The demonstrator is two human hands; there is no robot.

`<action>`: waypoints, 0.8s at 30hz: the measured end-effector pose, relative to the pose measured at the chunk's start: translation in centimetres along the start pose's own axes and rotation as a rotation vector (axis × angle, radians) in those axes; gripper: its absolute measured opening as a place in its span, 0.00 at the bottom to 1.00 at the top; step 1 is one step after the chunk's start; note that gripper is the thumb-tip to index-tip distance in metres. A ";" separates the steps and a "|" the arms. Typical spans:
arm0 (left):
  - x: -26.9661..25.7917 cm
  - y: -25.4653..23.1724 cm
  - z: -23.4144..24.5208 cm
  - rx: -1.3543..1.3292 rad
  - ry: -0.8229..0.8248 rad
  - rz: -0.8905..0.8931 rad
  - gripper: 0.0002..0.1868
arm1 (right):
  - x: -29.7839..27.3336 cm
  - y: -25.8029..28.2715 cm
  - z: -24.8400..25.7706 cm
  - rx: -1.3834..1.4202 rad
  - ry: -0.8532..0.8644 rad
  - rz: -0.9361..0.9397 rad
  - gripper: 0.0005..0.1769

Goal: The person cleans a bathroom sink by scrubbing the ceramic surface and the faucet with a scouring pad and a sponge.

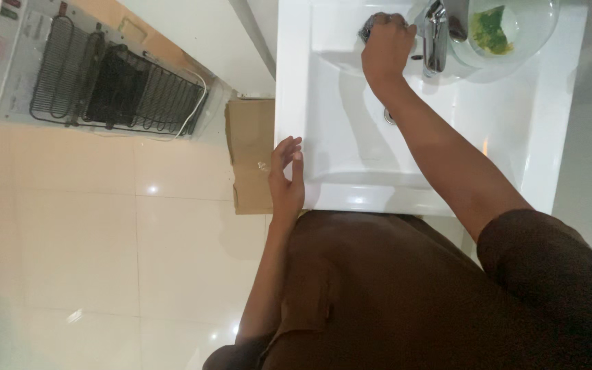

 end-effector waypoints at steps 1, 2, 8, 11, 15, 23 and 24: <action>-0.1 0.0 0.1 -0.001 -0.002 -0.005 0.19 | 0.1 0.3 -0.4 0.063 0.023 0.003 0.17; -0.3 0.1 0.2 0.013 -0.004 0.000 0.19 | 0.3 0.7 -0.6 0.067 0.020 0.007 0.17; -1.0 -0.6 1.2 -0.022 -0.053 0.011 0.20 | 1.9 3.9 0.1 0.170 -0.062 0.134 0.17; -1.6 -0.8 2.0 -0.035 -0.083 0.040 0.20 | 2.5 5.8 0.4 0.142 -0.039 0.201 0.13; -2.0 -1.3 2.4 -0.037 -0.098 0.036 0.19 | 4.1 8.0 1.3 0.394 0.030 0.217 0.09; -4.1 -0.9 3.8 -0.009 -0.149 0.073 0.19 | 2.7 11.5 4.9 0.593 0.084 0.377 0.05; -4.0 -0.9 3.8 -0.029 -0.169 0.053 0.19 | 1.4 12.5 5.5 0.597 0.116 0.410 0.06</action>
Point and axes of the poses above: each hand's wrist, its own x-axis towards the middle knuckle, its own z-axis out of the back of the hand, y = z × x, the point moved 9 cm from there along x, towards the middle knuckle, and after that the axes turned 8 degrees about -x, right-handed, at the moved point
